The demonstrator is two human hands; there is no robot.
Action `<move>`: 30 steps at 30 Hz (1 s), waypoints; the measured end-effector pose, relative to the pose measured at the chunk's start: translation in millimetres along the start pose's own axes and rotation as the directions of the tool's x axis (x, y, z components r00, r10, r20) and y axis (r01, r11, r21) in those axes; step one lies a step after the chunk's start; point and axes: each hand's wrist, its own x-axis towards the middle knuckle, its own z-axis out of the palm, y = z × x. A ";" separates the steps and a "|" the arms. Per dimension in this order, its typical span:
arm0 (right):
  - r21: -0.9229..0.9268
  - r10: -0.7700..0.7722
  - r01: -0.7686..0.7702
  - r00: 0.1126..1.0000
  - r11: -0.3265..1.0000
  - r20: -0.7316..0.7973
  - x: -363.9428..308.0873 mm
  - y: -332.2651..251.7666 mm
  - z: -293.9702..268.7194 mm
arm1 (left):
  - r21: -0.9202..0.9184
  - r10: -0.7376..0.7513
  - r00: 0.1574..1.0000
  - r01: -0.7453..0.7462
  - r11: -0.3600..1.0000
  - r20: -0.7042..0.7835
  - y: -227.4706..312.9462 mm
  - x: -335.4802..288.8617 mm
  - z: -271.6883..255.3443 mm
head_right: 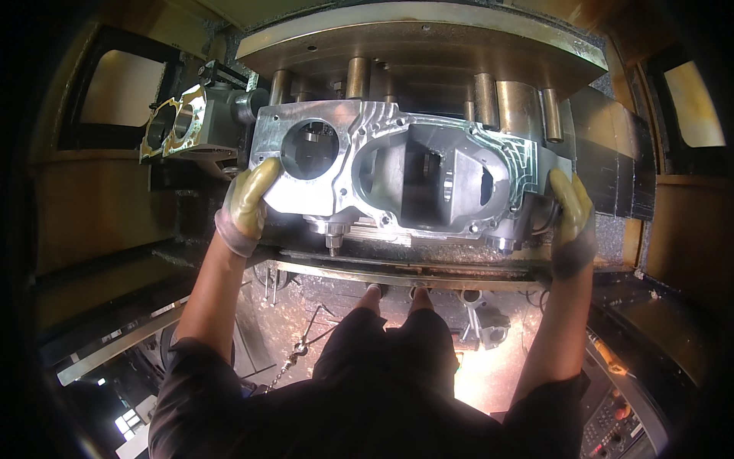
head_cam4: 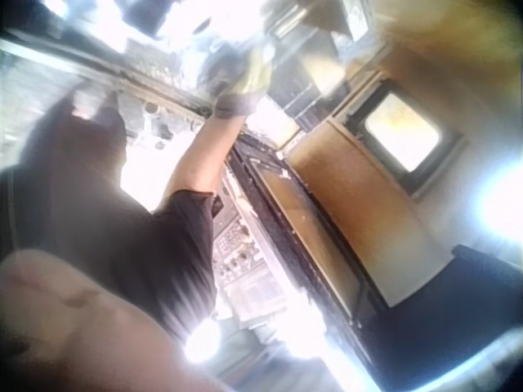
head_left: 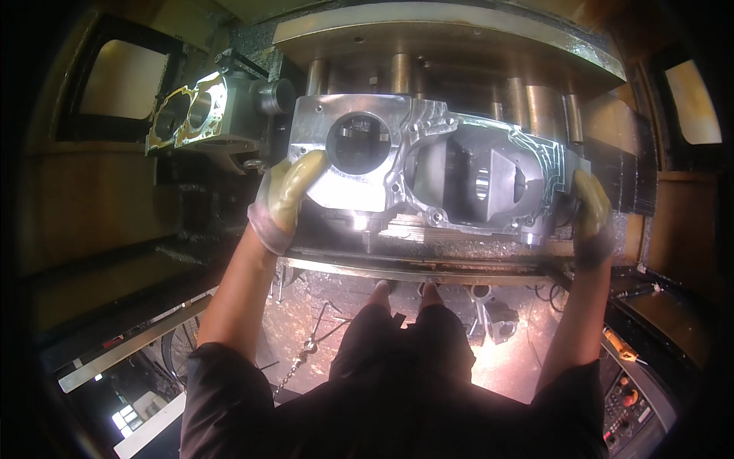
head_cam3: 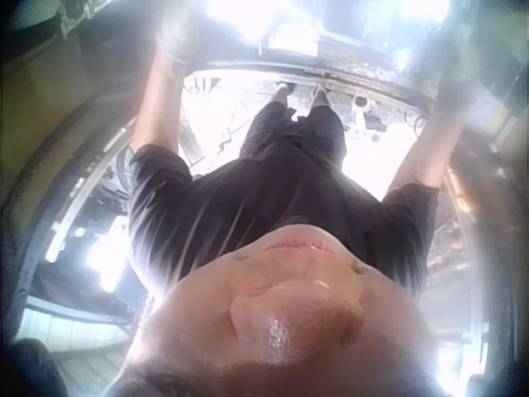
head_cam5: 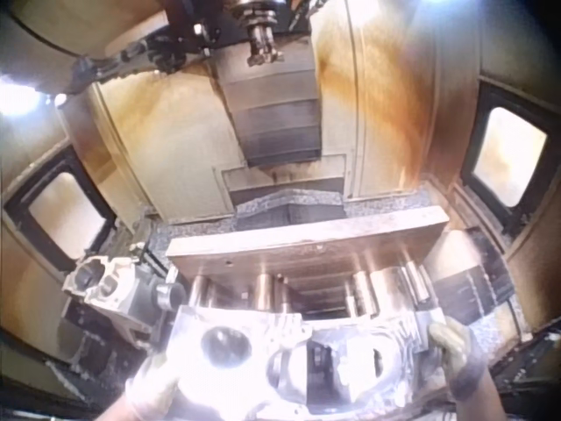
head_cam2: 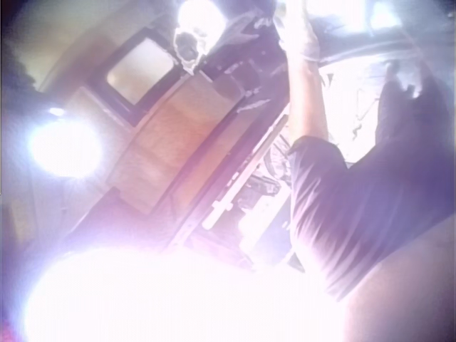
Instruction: The person prepares a metal component by hammering an insert into it, then moves to a CNC machine where they open the door, clean the workspace with a compressed air nozzle, and mount the component onto a fixture inside the machine.
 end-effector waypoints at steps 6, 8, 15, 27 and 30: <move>0.492 0.532 -0.498 0.843 0.714 0.081 31.3 -41.2 -0.3 | 0.264 0.310 0.950 -0.289 0.920 -0.043 -18.8 -2.3 9.5; 0.622 0.696 -0.588 0.712 0.516 0.096 29.6 -49.9 -0.1 | 0.196 0.258 0.964 -0.241 0.950 -0.064 -26.5 -1.6 13.3; 0.478 0.695 -0.653 0.710 0.588 0.116 51.4 -63.1 -11.1 | 0.270 0.093 0.909 0.023 0.963 -0.407 -82.3 -26.9 57.6; 0.094 0.425 -0.422 0.905 0.902 -0.007 38.3 -36.1 4.8 | 0.138 -0.147 0.744 0.308 0.941 -0.652 -93.6 -36.0 84.3; -0.220 0.154 -0.193 0.971 0.956 -0.184 27.7 -16.1 13.1 | 0.372 0.109 0.730 0.209 0.904 -0.674 -73.2 -22.0 91.1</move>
